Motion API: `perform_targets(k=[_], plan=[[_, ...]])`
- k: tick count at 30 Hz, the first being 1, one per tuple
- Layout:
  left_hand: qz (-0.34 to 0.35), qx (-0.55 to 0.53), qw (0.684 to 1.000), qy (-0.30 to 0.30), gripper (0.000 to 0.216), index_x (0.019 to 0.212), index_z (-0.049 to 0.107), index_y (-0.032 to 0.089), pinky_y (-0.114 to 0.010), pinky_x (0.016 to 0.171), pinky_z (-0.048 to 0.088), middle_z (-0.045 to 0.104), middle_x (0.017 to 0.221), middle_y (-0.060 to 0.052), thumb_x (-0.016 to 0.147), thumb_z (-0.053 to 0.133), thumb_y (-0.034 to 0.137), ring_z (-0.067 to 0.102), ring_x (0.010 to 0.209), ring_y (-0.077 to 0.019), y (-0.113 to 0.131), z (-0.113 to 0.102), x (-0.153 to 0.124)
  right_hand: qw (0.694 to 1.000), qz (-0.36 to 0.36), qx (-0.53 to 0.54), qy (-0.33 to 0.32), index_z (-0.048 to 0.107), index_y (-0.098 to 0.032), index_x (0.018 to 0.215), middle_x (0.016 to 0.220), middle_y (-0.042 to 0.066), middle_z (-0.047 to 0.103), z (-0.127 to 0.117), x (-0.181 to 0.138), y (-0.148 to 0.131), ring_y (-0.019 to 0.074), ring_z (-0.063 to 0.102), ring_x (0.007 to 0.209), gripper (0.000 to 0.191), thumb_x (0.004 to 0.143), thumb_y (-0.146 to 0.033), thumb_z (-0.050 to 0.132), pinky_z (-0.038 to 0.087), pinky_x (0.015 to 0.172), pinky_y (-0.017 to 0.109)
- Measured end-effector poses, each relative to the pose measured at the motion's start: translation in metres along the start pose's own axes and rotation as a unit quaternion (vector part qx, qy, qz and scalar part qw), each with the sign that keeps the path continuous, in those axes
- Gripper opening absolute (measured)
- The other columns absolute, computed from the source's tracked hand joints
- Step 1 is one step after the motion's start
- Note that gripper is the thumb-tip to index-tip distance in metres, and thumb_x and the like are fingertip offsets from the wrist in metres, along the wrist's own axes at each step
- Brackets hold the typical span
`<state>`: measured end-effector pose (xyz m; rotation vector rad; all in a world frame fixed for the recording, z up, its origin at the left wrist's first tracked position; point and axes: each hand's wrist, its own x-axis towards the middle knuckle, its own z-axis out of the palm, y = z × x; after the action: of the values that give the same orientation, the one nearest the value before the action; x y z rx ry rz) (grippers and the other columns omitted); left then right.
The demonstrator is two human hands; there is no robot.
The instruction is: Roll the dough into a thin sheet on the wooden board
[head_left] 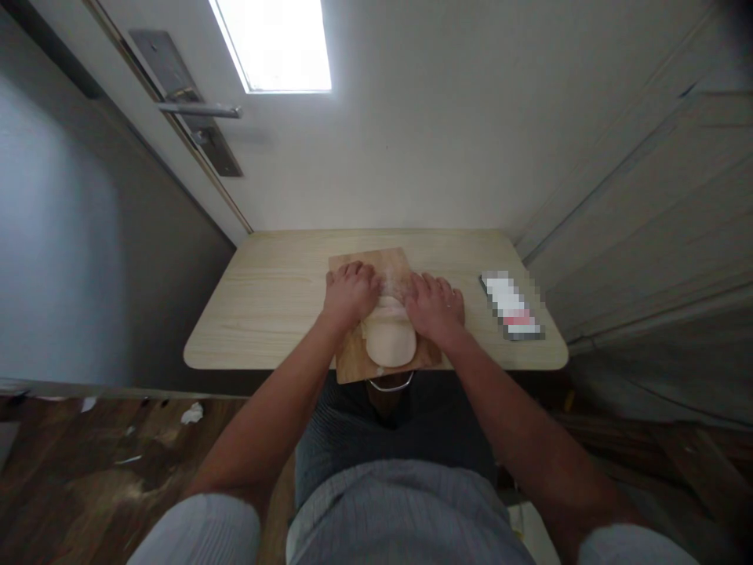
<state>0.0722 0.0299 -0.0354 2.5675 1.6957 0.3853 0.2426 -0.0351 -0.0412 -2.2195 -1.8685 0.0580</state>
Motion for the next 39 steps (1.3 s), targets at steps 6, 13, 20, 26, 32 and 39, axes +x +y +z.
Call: perform_targets(k=[6, 13, 20, 26, 32, 39], plan=[[-0.006, 0.007, 1.000, 0.018, 0.040, 0.120, 0.064, 0.018, -0.051, 0.107, 0.035, 0.064, 0.129, -0.016, 0.105, 0.033, 0.038, 0.055, 0.122, -0.0320, 0.001, -0.003, 0.021, 1.000, 0.005, 0.007, -0.016, 0.055, -0.023, 0.143, 0.147, 0.013, 0.056, 0.002, 0.024, 0.004, 0.0348, 0.051, 0.129, 0.049, 0.101, -0.043, 0.041, 0.038, 0.106, 0.053], [-0.012, 0.028, 0.998, 0.057, 0.042, 0.112, 0.066, 0.017, -0.044, 0.100, 0.038, 0.067, 0.119, -0.015, 0.106, 0.029, 0.036, 0.058, 0.114, -0.0299, 0.003, -0.003, 0.034, 1.000, 0.013, 0.022, -0.007, 0.056, -0.019, 0.141, 0.142, 0.014, 0.060, 0.004, 0.037, 0.006, 0.0339, 0.054, 0.125, 0.049, 0.101, -0.043, 0.040, 0.041, 0.104, 0.050], [0.001, 0.022, 0.998, 0.053, 0.040, 0.109, 0.066, 0.016, -0.044, 0.098, 0.040, 0.067, 0.114, -0.015, 0.106, 0.030, 0.035, 0.060, 0.110, -0.0293, 0.001, -0.005, 0.027, 1.000, 0.015, 0.011, 0.017, 0.059, -0.020, 0.136, 0.138, 0.014, 0.063, 0.001, 0.025, 0.001, 0.0316, 0.054, 0.123, 0.044, 0.100, -0.038, 0.042, 0.038, 0.103, 0.049], [0.006, 0.021, 0.999, 0.035, 0.039, 0.109, 0.066, 0.017, -0.042, 0.095, 0.043, 0.067, 0.117, -0.016, 0.105, 0.032, 0.036, 0.060, 0.112, -0.0296, 0.002, -0.007, 0.015, 0.999, 0.015, 0.009, 0.041, 0.057, -0.020, 0.139, 0.140, 0.015, 0.061, 0.000, 0.007, -0.002, 0.0330, 0.051, 0.126, 0.045, 0.101, -0.037, 0.040, 0.033, 0.107, 0.052], [0.017, 0.025, 0.999, 0.029, 0.036, 0.117, 0.066, 0.021, -0.042, 0.099, 0.043, 0.066, 0.126, -0.012, 0.105, 0.035, 0.035, 0.058, 0.117, -0.0286, 0.006, -0.014, -0.014, 0.997, 0.003, 0.004, 0.076, 0.058, -0.019, 0.139, 0.147, 0.014, 0.057, 0.008, -0.021, -0.004, 0.0347, 0.045, 0.135, 0.046, 0.102, -0.035, 0.037, 0.023, 0.113, 0.060], [0.006, 0.001, 0.997, 0.082, 0.037, 0.125, 0.064, 0.024, -0.056, 0.116, 0.028, 0.066, 0.135, -0.010, 0.105, 0.035, 0.037, 0.053, 0.130, -0.0311, 0.016, -0.015, -0.072, 0.997, -0.010, 0.025, 0.069, 0.057, -0.022, 0.140, 0.150, 0.012, 0.055, 0.002, -0.074, -0.006, 0.0362, 0.040, 0.140, 0.045, 0.104, -0.039, 0.035, 0.019, 0.116, 0.065]])
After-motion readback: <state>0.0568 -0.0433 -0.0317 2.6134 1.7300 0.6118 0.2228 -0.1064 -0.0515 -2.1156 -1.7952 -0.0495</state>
